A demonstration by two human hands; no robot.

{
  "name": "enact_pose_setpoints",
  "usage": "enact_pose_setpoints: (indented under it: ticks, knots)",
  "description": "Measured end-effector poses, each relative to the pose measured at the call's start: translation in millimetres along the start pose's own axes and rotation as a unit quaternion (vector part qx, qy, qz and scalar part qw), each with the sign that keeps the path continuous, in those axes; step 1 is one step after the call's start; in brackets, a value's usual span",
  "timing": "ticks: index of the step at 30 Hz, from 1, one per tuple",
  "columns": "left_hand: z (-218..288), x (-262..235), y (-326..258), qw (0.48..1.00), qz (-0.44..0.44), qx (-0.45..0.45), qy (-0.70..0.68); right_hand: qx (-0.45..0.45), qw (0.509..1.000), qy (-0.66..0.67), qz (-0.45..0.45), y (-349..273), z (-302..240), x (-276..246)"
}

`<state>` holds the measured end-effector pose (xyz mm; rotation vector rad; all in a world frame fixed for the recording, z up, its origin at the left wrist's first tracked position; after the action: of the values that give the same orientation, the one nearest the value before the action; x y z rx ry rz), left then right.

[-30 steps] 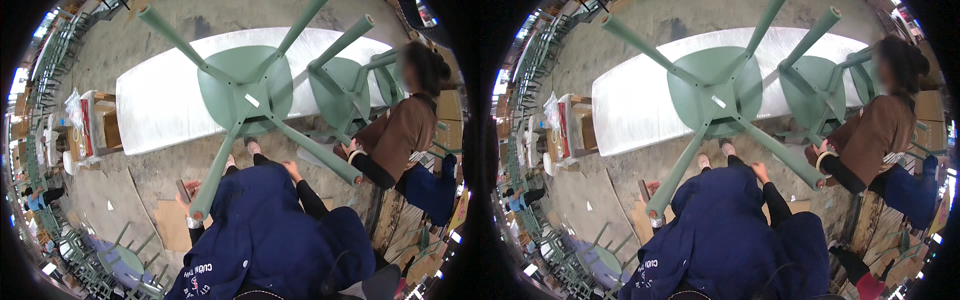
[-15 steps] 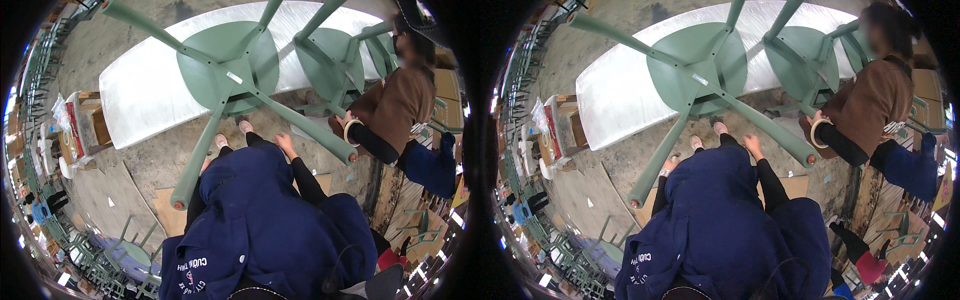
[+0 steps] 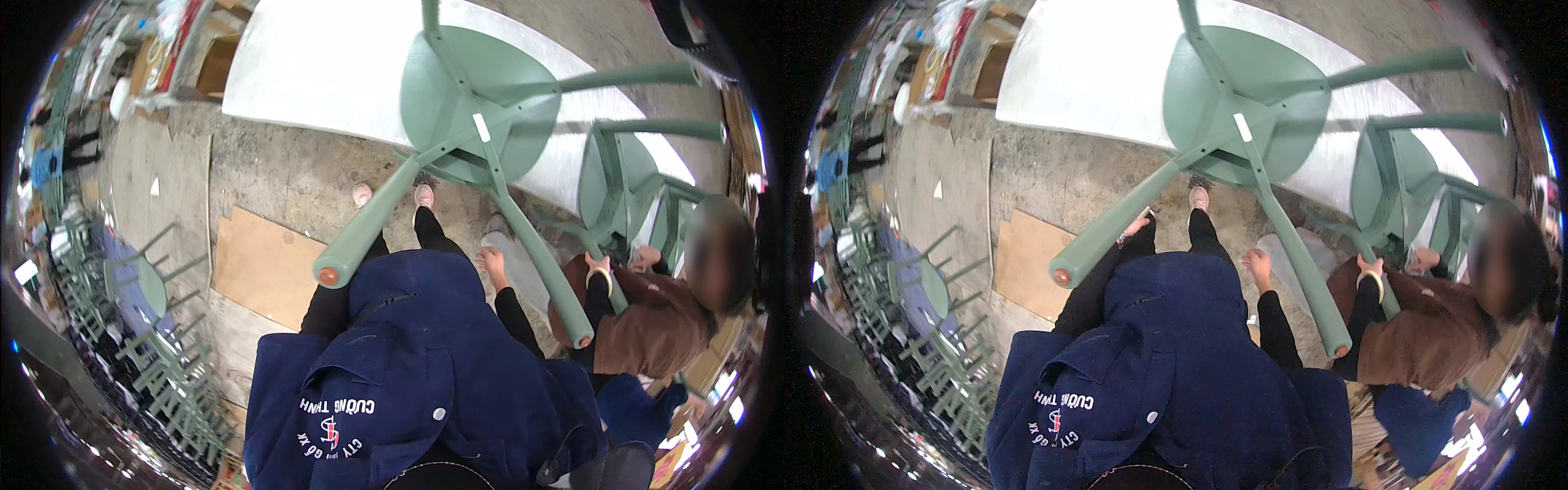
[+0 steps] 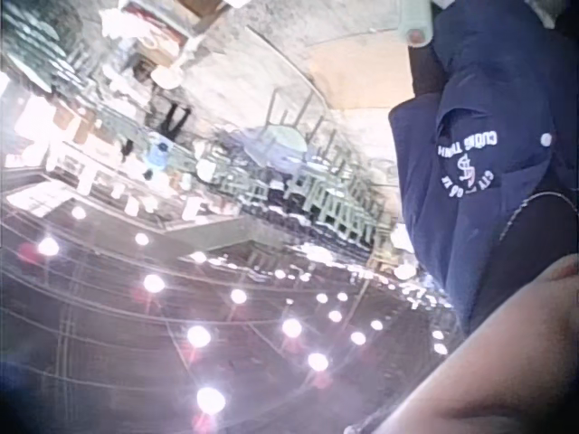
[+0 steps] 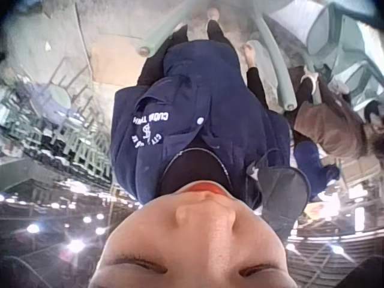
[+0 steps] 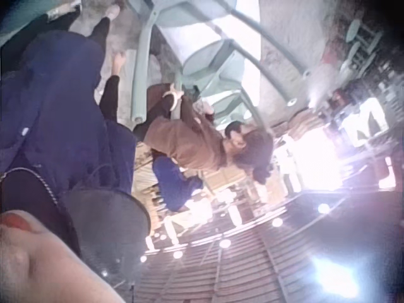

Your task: The person repeatedly picks up green plastic chairs, places them upside down on a work surface, and applies a small white label to the underside of the seat. They then move the labeled chair aside and repeat the process with another chair.

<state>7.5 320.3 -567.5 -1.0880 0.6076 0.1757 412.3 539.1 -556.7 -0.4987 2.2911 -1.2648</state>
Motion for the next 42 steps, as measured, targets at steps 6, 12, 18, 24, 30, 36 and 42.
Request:
enact_pose_setpoints:
  ticks: [6,12,18,24,30,36,42]
  knots:
    - [-35,22,4,0.999,0.003,0.044,-0.017,-0.030,0.999,-0.029,0.013,10,-50,16]
    - [-148,-23,-22,0.985,-0.046,-0.045,-0.160,-0.115,0.991,-0.013,-0.072,-8,-92,162]
    - [-313,-87,-69,0.973,0.121,-0.103,-0.166,-0.255,0.942,-0.150,-0.158,10,-97,366]
    - [-495,-62,-150,0.854,0.265,-0.269,-0.357,-0.163,0.921,-0.240,-0.262,-63,-109,548]
    - [-593,60,-237,0.661,0.277,-0.394,-0.575,-0.168,0.851,-0.433,-0.243,-84,-134,660]
    - [-599,141,-272,0.393,0.126,-0.475,-0.777,-0.105,0.880,-0.411,-0.213,-81,-169,837]
    - [-668,114,-246,0.428,0.259,-0.496,-0.710,-0.231,0.723,-0.526,-0.385,-182,-128,1178]
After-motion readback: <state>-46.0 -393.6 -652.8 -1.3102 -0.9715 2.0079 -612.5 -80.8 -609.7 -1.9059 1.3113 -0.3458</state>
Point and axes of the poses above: each hand's wrist, its own y-axis towards the middle knuckle, its own x-axis out of the palm, z = x × y, the point moved 9 cm from there along y, towards the middle knuckle, and after that the axes turned 5 degrees about y, right-handed, at the moved point
